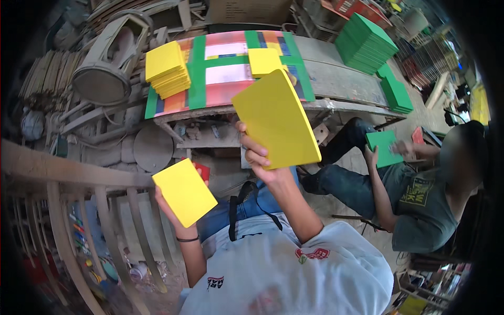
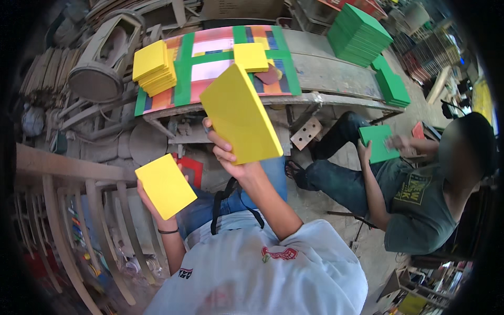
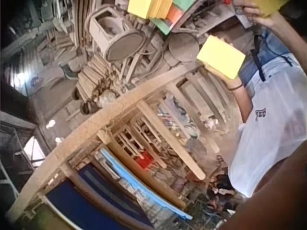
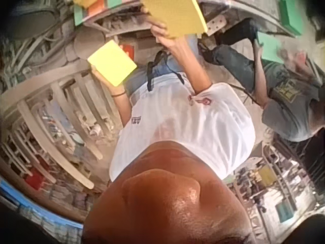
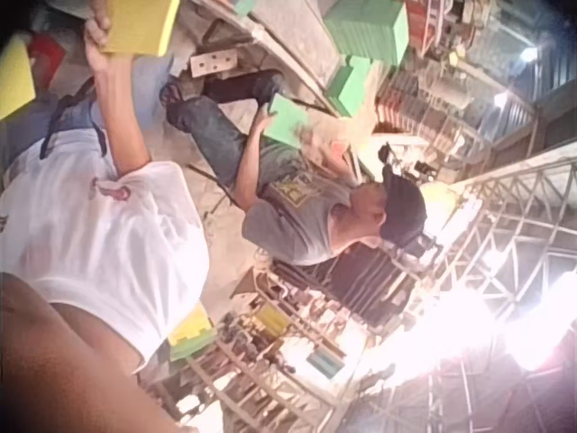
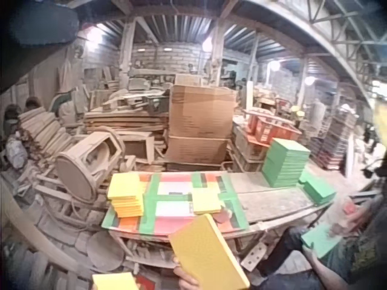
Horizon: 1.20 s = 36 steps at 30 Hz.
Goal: The recorder is assembling and finishing small yellow frames or mirrors at a workshop bench.
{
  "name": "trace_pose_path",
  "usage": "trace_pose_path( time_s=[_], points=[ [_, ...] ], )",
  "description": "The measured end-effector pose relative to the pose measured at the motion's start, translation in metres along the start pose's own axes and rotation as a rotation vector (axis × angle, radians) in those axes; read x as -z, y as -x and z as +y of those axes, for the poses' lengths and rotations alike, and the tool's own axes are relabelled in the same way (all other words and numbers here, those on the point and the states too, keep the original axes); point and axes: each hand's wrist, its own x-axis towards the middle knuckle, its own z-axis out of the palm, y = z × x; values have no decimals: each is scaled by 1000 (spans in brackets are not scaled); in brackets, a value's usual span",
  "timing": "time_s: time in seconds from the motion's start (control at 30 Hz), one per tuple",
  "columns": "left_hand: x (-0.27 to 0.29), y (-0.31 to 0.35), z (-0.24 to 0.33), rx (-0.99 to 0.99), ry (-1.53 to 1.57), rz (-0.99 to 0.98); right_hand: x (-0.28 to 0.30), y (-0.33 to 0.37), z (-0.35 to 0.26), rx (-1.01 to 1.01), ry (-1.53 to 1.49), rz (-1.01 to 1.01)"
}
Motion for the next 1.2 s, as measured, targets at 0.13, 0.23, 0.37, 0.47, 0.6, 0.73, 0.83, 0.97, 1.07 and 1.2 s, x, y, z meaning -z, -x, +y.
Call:
trace_pose_path(
  time_s=[0.13, 0.23, 0.37, 0.47, 0.6, 0.73, 0.83, 0.97, 1.07, 1.2],
  points=[
    [5, 2, 4, 17, -25, -73, 5, 4, -4, 92, 35, -29],
    [9, 3, 8, -48, -85, -51, 5, 5, -10, 94, 248, -66],
    [10, 0, 8, -33, -101, -30, -11, 5, -6, 127, 364, -87],
    [7, -1, 5, -23, -117, -6, -8, 3, -5, 111, 574, 1],
    [2, 3, 5, -15, -121, 3, 11, -6, -1, -15, 551, -144],
    [-6, 5, 3, -45, -156, 48, -8, -9, 12, 155, 608, 100],
    [-11, 6, 2, -66, -164, 73, -8, -11, 16, 270, 774, 156],
    [-7, 5, 5, -60, -167, 20, -1, -12, 19, 328, 789, 173],
    [-4, 4, 6, -36, -117, 0, -1, -12, 20, 371, 841, 188],
    [-3, 6, 6, -5, -52, -30, -2, -12, 25, 436, 1035, 278]
  ],
)
